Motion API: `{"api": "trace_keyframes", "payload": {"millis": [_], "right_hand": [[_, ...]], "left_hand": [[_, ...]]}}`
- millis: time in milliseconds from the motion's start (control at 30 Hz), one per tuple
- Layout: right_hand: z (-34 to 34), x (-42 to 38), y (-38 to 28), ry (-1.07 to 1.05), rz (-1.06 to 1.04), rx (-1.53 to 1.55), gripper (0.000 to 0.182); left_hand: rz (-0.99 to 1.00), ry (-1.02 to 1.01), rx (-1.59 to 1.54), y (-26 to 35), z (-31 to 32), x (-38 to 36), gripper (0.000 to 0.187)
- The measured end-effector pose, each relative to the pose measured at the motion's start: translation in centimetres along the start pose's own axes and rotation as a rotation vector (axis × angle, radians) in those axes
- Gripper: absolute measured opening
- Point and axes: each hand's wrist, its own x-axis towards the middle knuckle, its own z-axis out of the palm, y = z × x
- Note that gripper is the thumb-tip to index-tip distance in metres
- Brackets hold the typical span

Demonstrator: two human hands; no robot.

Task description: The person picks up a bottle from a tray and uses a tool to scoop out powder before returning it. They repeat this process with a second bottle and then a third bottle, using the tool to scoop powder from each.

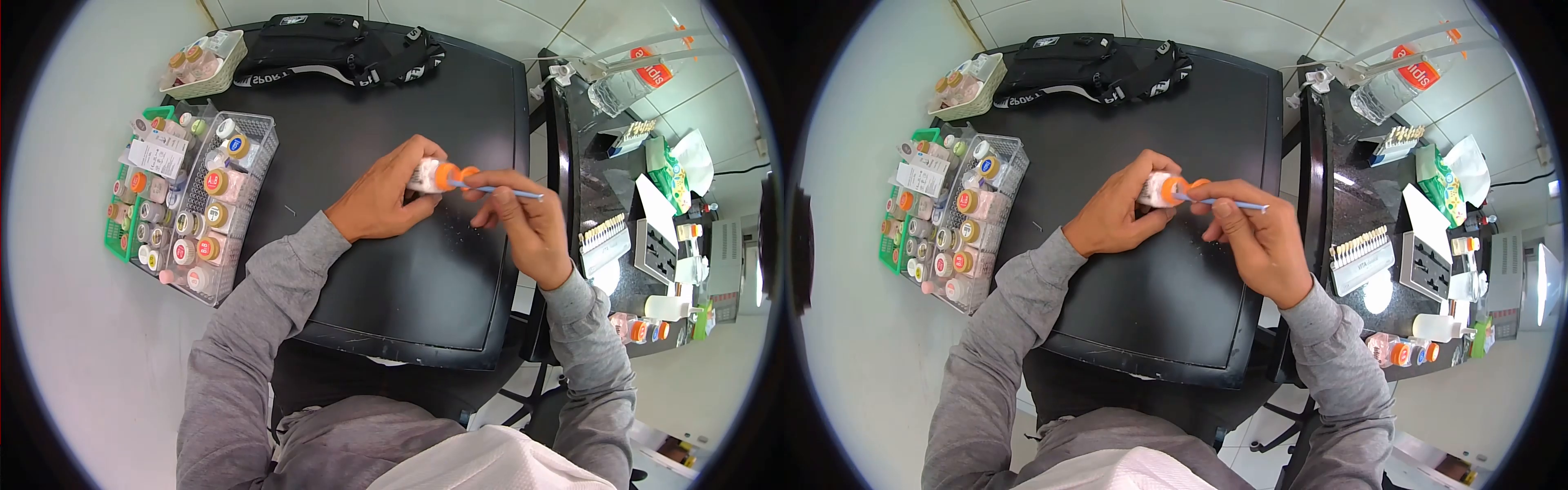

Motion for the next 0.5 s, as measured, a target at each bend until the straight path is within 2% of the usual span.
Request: {"api": "trace_keyframes", "payload": {"millis": [100,233,333,433,500], "right_hand": [[0.0,0.0,0.7,0.071,-0.153,0.009,0.030],[0.4,-0.2,0.1,0.003,0.021,-0.008,0.029],[-0.1,0.0,0.7,0.066,-0.202,-0.028,0.029],[0.5,0.0,0.5,0.052,-0.051,-0.078,0.030],[0.1,0.0,0.7,0.103,-0.133,-0.091,0.030]], "left_hand": [[0.024,0.020,0.035,-0.2,0.2,0.1,0.052],[-0.034,0.066,0.010,-0.4,0.3,0.1,0.059],[-0.007,0.081,0.004,-1.0,0.6,0.0,0.061],[0.086,0.094,-0.003,-1.3,0.7,0.2,0.058],[0.084,0.102,0.030,-0.7,0.6,0.0,0.057]]}}
